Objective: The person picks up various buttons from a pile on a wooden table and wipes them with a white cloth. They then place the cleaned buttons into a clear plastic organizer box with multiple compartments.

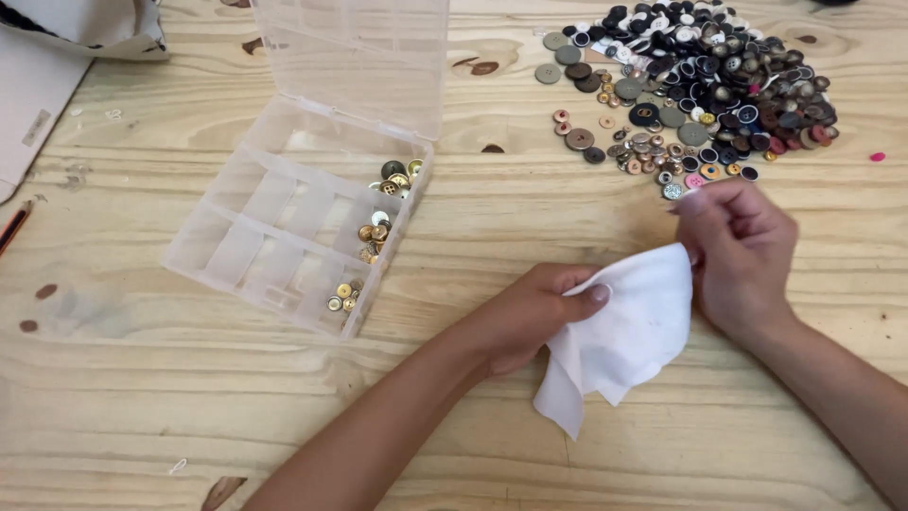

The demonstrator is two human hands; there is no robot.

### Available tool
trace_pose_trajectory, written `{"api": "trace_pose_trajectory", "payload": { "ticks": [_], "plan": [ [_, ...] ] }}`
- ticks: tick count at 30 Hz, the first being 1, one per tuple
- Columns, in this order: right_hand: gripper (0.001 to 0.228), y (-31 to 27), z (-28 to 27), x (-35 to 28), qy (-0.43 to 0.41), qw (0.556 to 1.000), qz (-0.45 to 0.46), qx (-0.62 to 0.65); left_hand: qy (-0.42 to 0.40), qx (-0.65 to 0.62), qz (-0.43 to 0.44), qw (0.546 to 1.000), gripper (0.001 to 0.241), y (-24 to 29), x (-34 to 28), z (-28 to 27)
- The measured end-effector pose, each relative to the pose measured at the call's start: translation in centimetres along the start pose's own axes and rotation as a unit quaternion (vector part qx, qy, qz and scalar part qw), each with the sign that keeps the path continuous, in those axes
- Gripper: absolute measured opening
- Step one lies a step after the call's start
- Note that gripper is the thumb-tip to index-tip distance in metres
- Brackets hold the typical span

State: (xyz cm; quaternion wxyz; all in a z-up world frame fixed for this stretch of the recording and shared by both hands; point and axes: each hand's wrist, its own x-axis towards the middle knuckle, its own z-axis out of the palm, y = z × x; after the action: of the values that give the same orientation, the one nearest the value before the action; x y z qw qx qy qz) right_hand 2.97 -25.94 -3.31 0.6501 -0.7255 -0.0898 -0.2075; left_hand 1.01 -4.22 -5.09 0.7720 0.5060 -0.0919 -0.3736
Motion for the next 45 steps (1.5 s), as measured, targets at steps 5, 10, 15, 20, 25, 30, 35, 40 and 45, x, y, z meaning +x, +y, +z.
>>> {"api": "trace_pose_trajectory", "payload": {
  "ticks": [5, 10, 15, 20, 25, 30, 35, 40, 45],
  "plan": [
    [0.036, 0.9, -5.7, 5.8, 0.087, 0.996, -0.021, 0.006, -0.109, -0.003, -0.074, 0.991, 0.040, 1.1, 3.0, 1.5],
    [0.025, 2.3, -10.3, 11.0, 0.075, 0.993, -0.002, -0.096, -0.189, -0.070, -0.075, 0.977, 0.050, 0.6, 4.8, 1.4],
    [0.014, -0.2, -10.0, 13.9, -0.089, 0.957, 0.131, -0.244, -0.137, -0.129, -0.057, 0.981, 0.031, 0.9, 4.4, 1.6],
    [0.014, -2.0, -9.7, 16.4, -0.163, 0.933, 0.149, -0.285, -0.087, -0.167, -0.068, 0.980, 0.024, 1.1, 4.8, 1.6],
    [0.012, -2.5, -9.9, 18.0, -0.197, 0.879, 0.188, -0.392, -0.086, -0.188, -0.072, 0.976, 0.030, 1.3, 4.9, 1.3],
    [0.028, -0.7, -11.0, 18.6, -0.197, 0.776, 0.217, -0.559, -0.094, -0.200, -0.083, 0.972, 0.026, 1.5, 5.3, 0.8],
    [0.032, 3.1, -15.3, 19.8, -0.221, 0.840, 0.146, -0.473, -0.084, -0.189, -0.086, 0.975, 0.025, 1.2, 5.2, 0.5],
    [0.029, 3.0, -16.2, 19.7, -0.220, 0.869, 0.157, -0.414, -0.087, -0.184, -0.093, 0.975, 0.029, 1.4, 5.1, 0.8],
    [0.039, 0.8, -13.1, 18.4, -0.232, 0.849, 0.158, -0.449, -0.061, -0.157, -0.116, 0.979, 0.033, 2.2, 4.8, 1.1]
  ]
}}
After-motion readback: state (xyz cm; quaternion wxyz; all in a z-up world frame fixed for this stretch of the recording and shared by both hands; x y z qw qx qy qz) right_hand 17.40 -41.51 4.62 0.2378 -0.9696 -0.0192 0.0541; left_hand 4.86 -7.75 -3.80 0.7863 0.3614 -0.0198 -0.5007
